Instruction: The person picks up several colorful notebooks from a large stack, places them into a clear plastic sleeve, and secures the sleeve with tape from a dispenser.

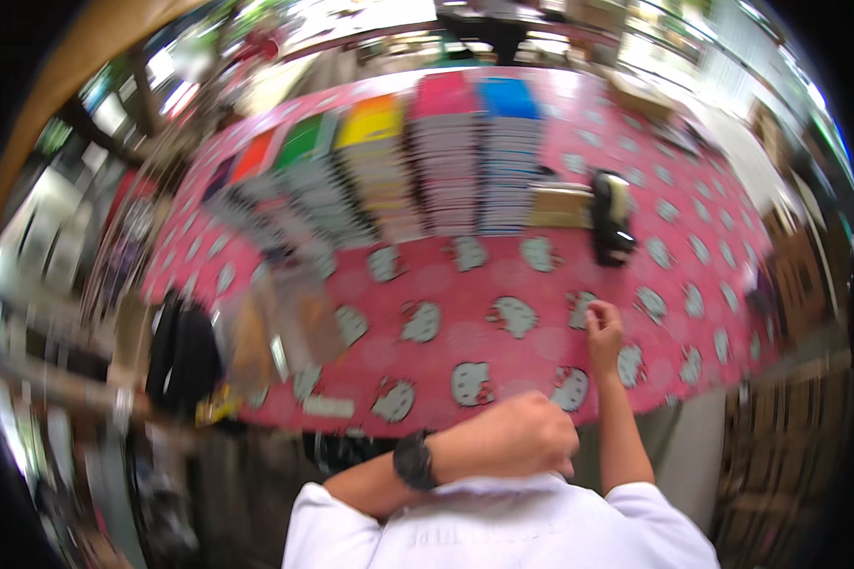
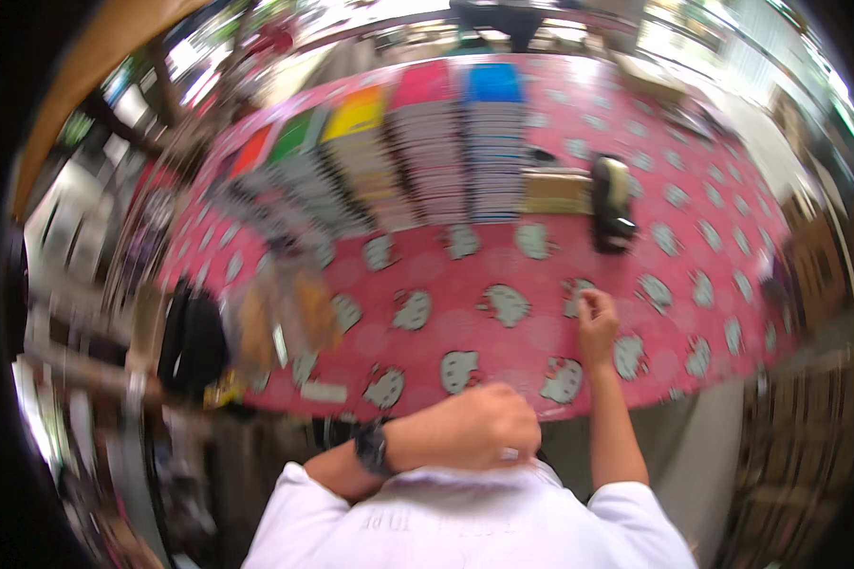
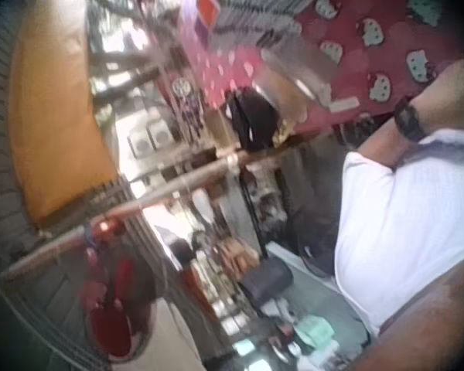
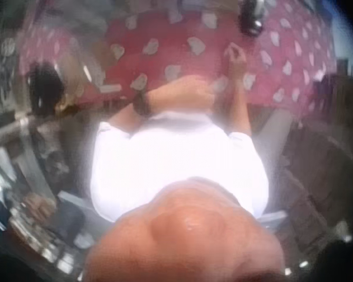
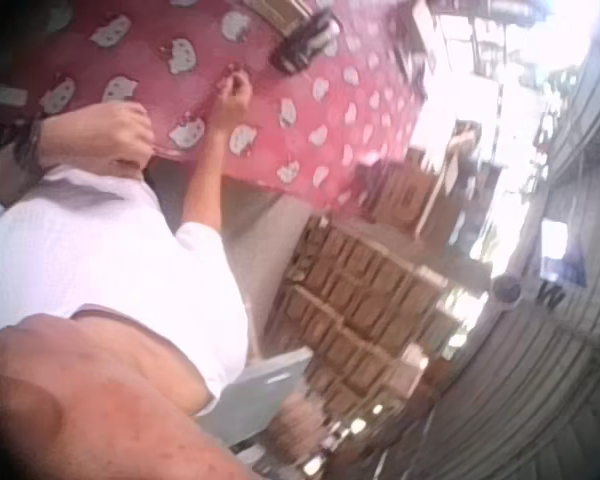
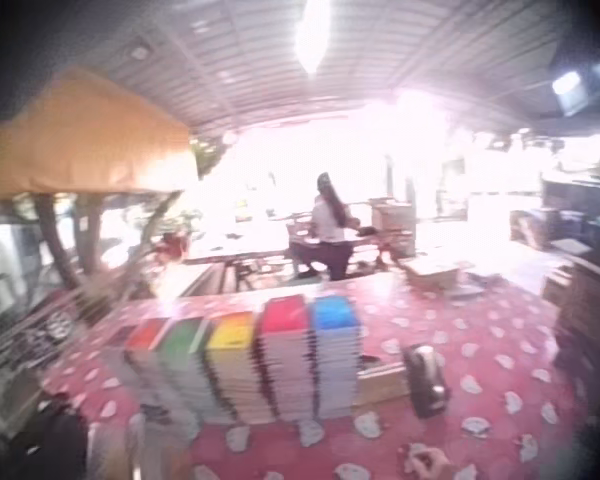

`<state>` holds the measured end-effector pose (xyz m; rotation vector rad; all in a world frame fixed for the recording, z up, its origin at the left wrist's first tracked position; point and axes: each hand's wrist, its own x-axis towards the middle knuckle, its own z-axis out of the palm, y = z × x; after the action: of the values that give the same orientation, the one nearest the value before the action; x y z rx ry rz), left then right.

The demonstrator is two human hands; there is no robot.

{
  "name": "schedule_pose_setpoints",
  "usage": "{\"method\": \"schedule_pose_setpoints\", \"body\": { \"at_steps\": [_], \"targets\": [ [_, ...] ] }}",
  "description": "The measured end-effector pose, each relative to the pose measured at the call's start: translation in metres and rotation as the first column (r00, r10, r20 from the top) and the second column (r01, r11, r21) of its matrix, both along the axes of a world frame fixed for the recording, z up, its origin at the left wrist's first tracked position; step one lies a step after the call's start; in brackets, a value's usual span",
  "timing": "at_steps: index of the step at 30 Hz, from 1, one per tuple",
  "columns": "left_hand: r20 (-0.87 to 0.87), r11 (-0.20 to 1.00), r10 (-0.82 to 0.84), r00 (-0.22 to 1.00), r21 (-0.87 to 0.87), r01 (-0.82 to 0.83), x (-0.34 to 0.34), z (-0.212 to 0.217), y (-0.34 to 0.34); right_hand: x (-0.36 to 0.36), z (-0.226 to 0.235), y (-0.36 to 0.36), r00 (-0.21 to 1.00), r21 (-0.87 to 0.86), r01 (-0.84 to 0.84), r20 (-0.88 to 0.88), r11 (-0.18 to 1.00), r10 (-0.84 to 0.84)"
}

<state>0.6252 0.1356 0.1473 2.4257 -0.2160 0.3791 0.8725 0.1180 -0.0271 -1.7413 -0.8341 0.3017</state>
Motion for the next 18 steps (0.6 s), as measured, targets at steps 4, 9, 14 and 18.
{"method": "schedule_pose_setpoints", "body": {
  "at_steps": [4,9,14,18],
  "targets": [
    [-0.276,0.93,0.25,0.928,-0.199,-0.31,-0.064,-0.024,0.016,-0.163,0.005,0.08,0.709,-0.168,-0.687,0.055,0.706,0.703],
    [-0.236,0.732,0.464,0.854,-0.44,-0.52,-0.144,-0.012,0.028,-0.336,0.006,0.14,0.255,-0.155,-0.939,0.285,0.307,0.924],
    [-0.267,0.282,0.814,0.515,-0.594,-0.753,-0.252,-0.047,0.065,-0.386,-0.035,0.207,0.186,-0.322,-0.893,0.371,0.313,0.91],
    [-0.26,-0.092,0.954,0.151,-0.73,-0.677,-0.35,-0.123,0.101,-0.394,-0.014,0.222,0.074,-0.513,-0.847,0.148,0.14,0.986]
  ]
}}
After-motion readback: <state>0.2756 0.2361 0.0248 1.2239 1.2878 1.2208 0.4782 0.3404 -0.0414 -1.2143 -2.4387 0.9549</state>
